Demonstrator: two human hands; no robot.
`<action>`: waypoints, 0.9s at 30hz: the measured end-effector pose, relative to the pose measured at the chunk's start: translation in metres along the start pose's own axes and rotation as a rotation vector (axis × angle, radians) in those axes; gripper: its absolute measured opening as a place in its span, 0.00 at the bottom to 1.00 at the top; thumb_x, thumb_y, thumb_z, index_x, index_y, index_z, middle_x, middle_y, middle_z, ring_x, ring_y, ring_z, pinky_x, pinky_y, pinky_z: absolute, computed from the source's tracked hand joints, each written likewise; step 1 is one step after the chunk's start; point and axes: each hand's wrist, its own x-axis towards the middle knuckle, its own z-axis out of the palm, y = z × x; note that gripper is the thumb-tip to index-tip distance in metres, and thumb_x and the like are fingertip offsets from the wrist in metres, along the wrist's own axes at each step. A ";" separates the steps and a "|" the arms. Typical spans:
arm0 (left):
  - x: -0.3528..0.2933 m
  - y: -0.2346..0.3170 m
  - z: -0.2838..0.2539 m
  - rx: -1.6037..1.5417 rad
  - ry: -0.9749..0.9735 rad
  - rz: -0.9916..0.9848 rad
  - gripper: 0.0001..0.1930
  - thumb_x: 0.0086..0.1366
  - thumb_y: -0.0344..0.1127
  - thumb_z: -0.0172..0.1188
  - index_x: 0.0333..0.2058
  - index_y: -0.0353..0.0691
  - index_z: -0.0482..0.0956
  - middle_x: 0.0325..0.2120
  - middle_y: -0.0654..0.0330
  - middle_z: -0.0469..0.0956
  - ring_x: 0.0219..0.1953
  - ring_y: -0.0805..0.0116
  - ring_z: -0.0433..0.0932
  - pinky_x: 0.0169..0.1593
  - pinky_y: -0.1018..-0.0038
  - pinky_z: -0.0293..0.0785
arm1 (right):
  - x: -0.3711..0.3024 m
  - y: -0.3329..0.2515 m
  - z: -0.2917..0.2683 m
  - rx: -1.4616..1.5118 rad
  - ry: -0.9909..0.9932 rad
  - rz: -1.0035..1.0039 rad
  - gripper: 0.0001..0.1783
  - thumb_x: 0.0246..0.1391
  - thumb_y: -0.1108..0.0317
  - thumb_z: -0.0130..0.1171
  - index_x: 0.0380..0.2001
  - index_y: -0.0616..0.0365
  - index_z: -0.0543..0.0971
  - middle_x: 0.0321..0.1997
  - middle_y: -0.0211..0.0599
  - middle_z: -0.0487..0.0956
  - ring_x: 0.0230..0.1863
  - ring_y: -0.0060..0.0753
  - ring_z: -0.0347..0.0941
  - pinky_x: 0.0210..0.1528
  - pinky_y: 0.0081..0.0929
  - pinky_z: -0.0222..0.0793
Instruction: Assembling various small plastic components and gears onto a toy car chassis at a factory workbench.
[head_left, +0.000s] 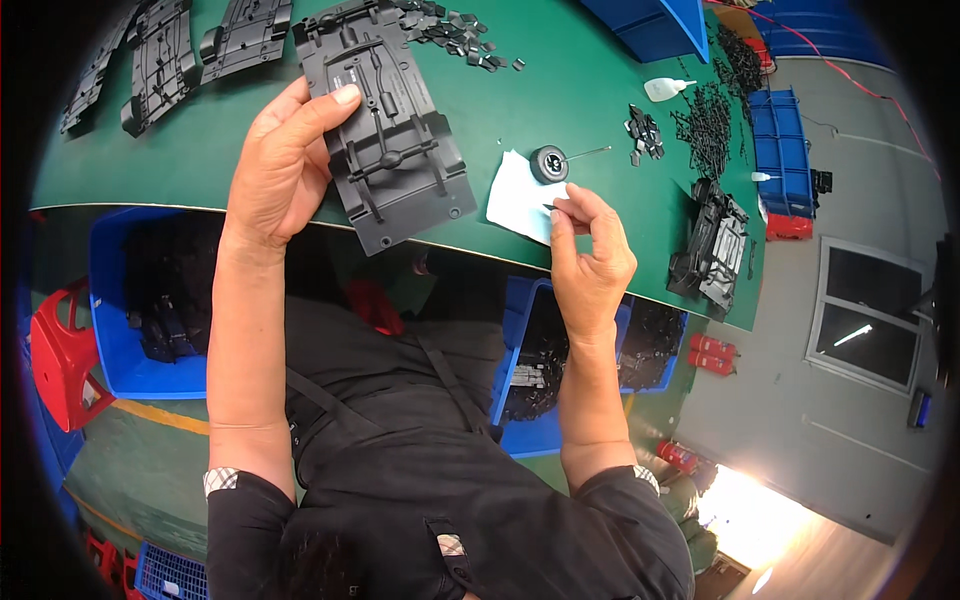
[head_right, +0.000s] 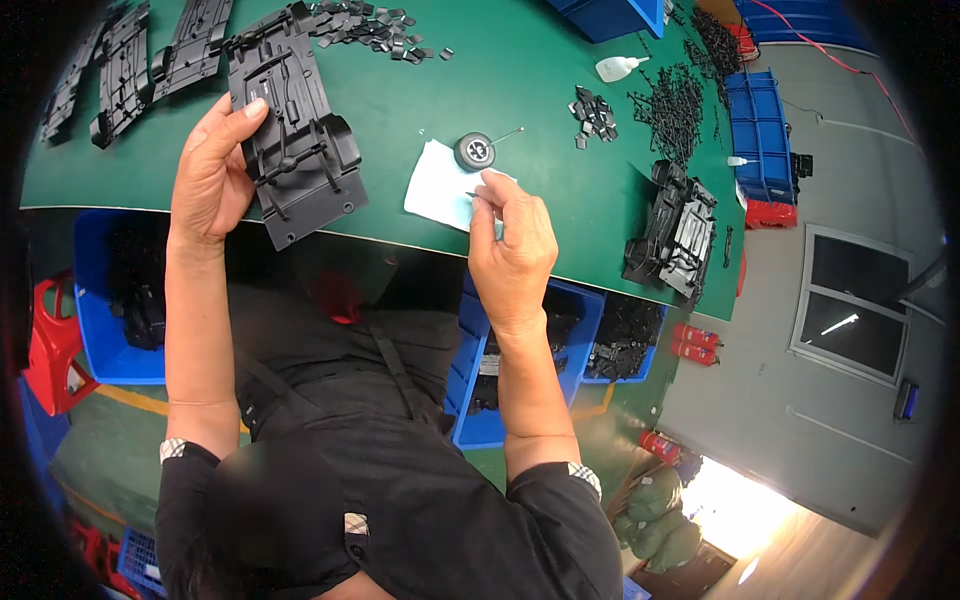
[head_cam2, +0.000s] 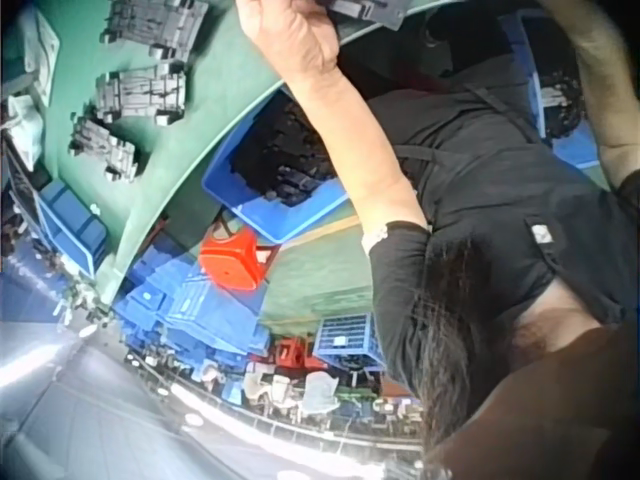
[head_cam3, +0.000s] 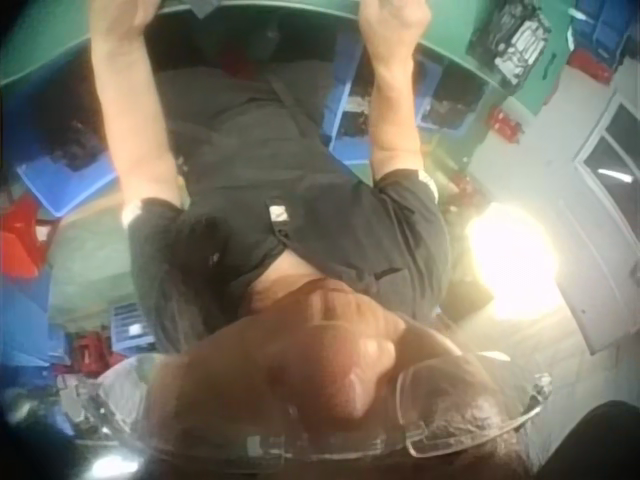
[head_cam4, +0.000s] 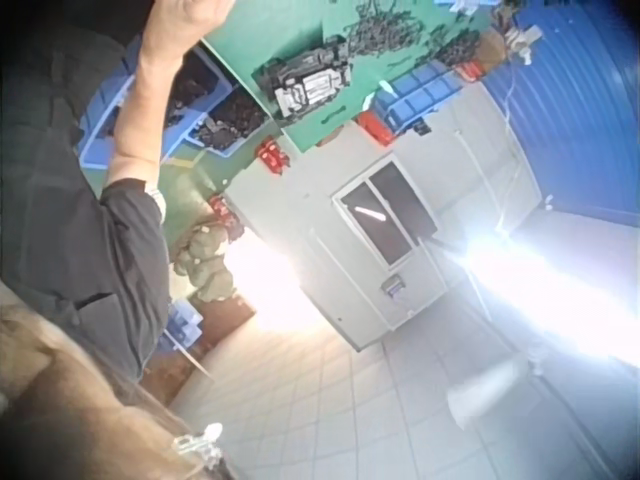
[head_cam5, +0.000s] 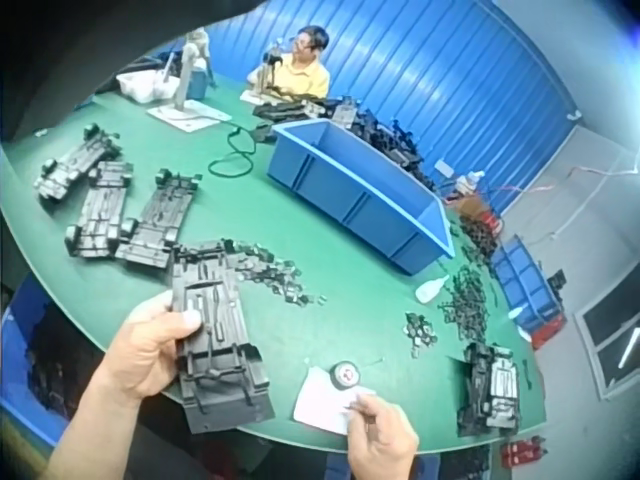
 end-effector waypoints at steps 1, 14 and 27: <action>0.000 -0.001 0.000 0.003 0.006 0.006 0.16 0.63 0.31 0.57 0.49 0.33 0.70 0.42 0.59 0.77 0.42 0.73 0.77 0.47 0.75 0.74 | 0.000 0.000 0.001 -0.026 0.008 -0.039 0.17 0.44 0.84 0.60 0.40 0.61 0.77 0.33 0.38 0.81 0.33 0.34 0.76 0.36 0.27 0.73; -0.001 -0.001 -0.001 0.005 0.010 0.016 0.16 0.63 0.31 0.57 0.48 0.33 0.71 0.40 0.59 0.77 0.40 0.73 0.78 0.45 0.75 0.76 | 0.003 -0.007 -0.001 -0.134 -0.076 -0.111 0.19 0.42 0.83 0.62 0.41 0.59 0.77 0.31 0.36 0.81 0.32 0.38 0.75 0.35 0.29 0.72; -0.001 -0.001 -0.001 0.044 -0.011 0.002 0.16 0.62 0.32 0.58 0.47 0.33 0.71 0.41 0.59 0.77 0.42 0.73 0.76 0.47 0.75 0.72 | 0.000 -0.018 -0.019 0.754 0.261 0.503 0.13 0.54 0.78 0.59 0.44 0.69 0.75 0.36 0.37 0.78 0.34 0.25 0.76 0.37 0.21 0.75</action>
